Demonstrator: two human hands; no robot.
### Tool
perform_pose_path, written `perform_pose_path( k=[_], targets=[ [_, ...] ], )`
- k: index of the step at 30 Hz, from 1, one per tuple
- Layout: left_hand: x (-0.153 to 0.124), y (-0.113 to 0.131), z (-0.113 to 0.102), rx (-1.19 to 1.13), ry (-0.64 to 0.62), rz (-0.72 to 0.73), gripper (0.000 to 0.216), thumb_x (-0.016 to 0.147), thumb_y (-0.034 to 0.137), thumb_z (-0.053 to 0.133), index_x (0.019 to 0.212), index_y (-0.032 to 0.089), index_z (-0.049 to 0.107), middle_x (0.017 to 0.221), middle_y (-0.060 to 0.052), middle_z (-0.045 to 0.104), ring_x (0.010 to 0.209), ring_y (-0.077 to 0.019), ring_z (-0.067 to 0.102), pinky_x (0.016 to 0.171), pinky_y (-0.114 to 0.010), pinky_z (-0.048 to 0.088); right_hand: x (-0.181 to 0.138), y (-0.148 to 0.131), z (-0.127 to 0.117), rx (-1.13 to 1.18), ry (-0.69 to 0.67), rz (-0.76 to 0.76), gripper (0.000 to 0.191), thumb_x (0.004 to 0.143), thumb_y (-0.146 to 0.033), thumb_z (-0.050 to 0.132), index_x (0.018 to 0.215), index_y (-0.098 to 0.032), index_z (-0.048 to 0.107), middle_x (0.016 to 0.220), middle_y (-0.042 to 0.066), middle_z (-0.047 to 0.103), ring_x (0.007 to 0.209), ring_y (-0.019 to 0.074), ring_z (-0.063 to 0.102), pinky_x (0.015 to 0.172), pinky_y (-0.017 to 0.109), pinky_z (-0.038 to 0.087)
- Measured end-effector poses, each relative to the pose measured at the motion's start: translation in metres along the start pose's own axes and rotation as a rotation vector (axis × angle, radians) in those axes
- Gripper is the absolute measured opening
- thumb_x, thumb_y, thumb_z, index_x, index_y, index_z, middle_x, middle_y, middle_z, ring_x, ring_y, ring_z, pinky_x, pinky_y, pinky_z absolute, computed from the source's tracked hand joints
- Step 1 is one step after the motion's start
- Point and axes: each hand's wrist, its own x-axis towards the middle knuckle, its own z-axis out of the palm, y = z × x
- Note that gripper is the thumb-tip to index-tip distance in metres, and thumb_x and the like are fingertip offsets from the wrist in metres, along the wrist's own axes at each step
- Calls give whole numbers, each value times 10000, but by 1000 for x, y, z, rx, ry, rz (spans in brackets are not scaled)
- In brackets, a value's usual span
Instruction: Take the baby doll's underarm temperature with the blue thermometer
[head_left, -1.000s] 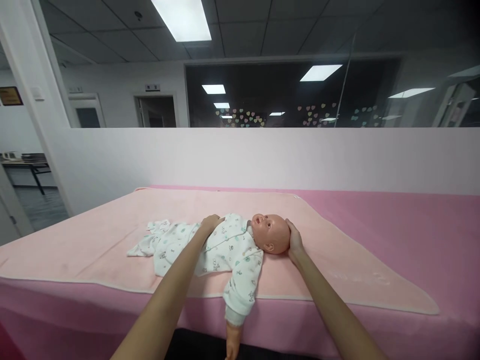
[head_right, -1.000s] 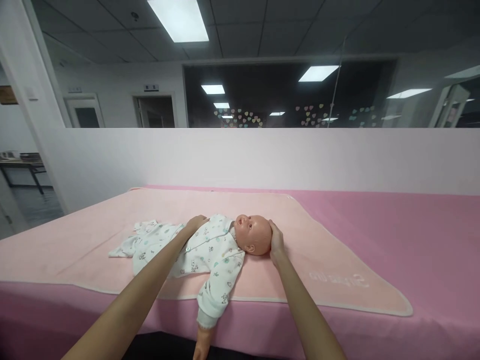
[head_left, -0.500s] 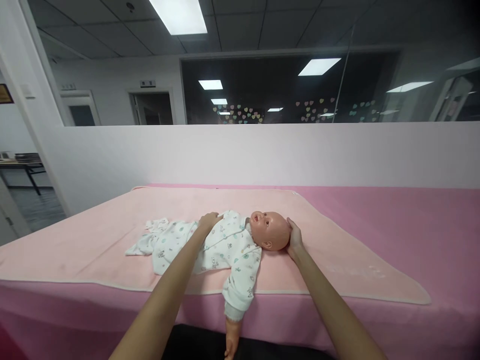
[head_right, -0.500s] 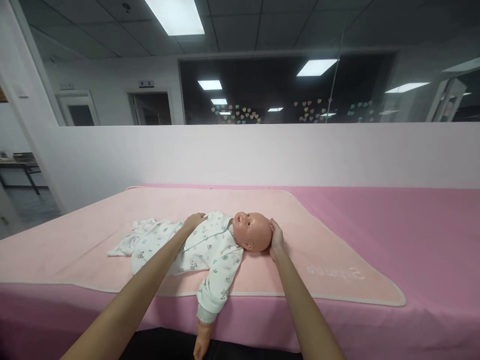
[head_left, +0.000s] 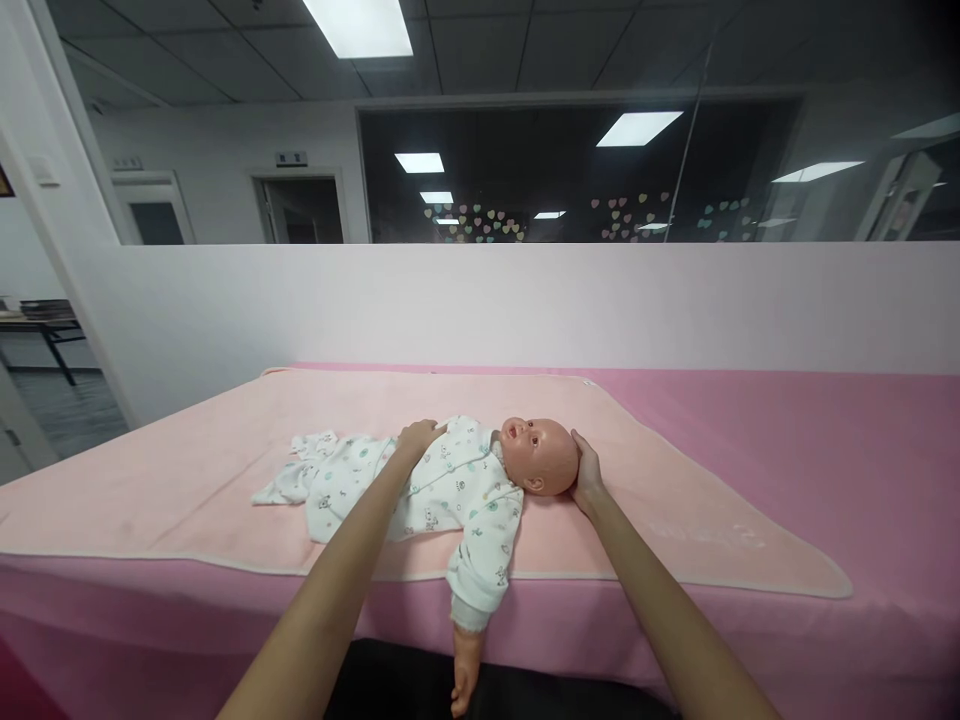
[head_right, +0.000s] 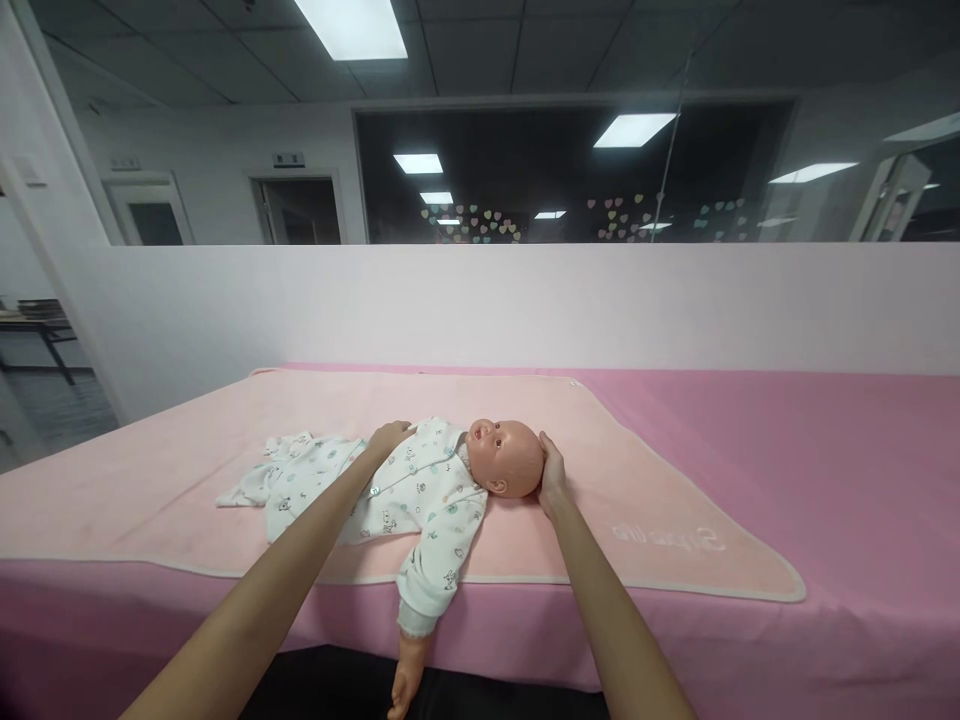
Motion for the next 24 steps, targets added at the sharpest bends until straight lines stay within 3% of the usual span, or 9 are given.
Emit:
perform_pose_path(
  k=[4,12,19,24],
  targets=[
    [0,0,0,6,-1,3,500,803,551,257,998,230,588,1061,-68,629,970,-235,578,772,-309,437,6,2,-3,-9,43,-38,616,705,-655,319,953,-168,602,1000,89,666,929,258,621,735,356,506],
    [1,-1,1,14,1,0,510,802,563,251,1019,230,571,1069,-65,622,977,-245,572,773,-313,434,-3,0,3,-4,-44,-18,641,727,-622,307,1067,-163,598,1047,60,650,982,244,600,789,330,500],
    [2,-3,2,19,-2,2,509,807,561,248,1015,230,573,1074,-68,619,981,-240,571,771,-304,432,-4,0,3,53,-22,15,630,728,-619,328,1056,-151,594,1028,72,657,965,250,608,773,338,503],
    [3,-3,4,8,1,-5,527,798,587,241,1002,236,576,1071,-71,619,980,-240,570,771,-308,430,7,7,-8,-7,39,-92,608,729,-634,324,1025,-171,584,1003,72,667,925,249,623,720,345,509]
  ],
)
